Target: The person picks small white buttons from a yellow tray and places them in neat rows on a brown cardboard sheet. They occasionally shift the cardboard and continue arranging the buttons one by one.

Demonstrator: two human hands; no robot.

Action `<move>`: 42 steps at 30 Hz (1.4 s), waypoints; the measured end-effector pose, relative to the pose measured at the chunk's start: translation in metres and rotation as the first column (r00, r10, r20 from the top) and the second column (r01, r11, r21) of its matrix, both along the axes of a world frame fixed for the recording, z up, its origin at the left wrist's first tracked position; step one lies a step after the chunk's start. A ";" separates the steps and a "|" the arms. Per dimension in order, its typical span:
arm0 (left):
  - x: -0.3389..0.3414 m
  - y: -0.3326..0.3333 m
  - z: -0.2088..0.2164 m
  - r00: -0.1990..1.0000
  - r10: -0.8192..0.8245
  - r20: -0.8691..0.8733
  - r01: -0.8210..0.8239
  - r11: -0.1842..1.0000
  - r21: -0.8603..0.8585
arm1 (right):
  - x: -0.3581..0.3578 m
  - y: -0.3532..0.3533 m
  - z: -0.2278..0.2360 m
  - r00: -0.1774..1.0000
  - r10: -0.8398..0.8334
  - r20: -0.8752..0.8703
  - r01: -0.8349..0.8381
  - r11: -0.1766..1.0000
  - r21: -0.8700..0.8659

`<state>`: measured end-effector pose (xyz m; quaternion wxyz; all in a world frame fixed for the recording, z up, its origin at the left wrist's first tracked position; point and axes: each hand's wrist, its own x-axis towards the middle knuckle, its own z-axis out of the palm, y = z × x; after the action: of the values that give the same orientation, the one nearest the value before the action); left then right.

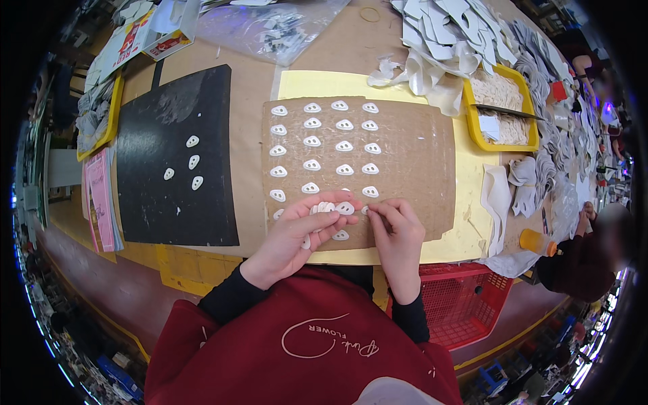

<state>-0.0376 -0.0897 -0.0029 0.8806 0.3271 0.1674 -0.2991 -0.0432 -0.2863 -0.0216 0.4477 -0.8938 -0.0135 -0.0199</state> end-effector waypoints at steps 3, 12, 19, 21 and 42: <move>-0.002 -0.003 -0.001 1.000 -0.001 -0.031 0.002 1.000 0.021 | 0.000 -0.001 0.002 0.999 -0.010 -0.036 0.011 0.999 0.039; -0.012 -0.011 -0.015 0.995 -0.093 0.025 0.088 0.983 0.162 | -0.005 -0.007 0.033 0.980 0.177 -0.087 -0.145 0.945 0.294; -0.011 -0.003 -0.022 0.966 -0.239 -0.101 0.226 0.966 -0.126 | -0.003 -0.007 0.038 0.938 0.291 -0.189 -0.177 0.869 0.463; -0.009 -0.003 -0.019 0.951 -0.292 -0.099 0.284 0.955 -0.090 | -0.003 -0.012 0.037 0.926 0.326 -0.188 -0.207 0.858 0.471; -0.014 0.028 -0.003 0.981 -0.158 -0.112 0.176 0.970 0.170 | -0.004 -0.021 0.015 0.946 0.320 -0.057 -0.325 0.936 -0.133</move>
<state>-0.0520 -0.0616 -0.0059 0.8100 0.4030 0.2082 -0.3716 -0.0471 -0.3071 -0.0064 0.3809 -0.9091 -0.1533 0.0701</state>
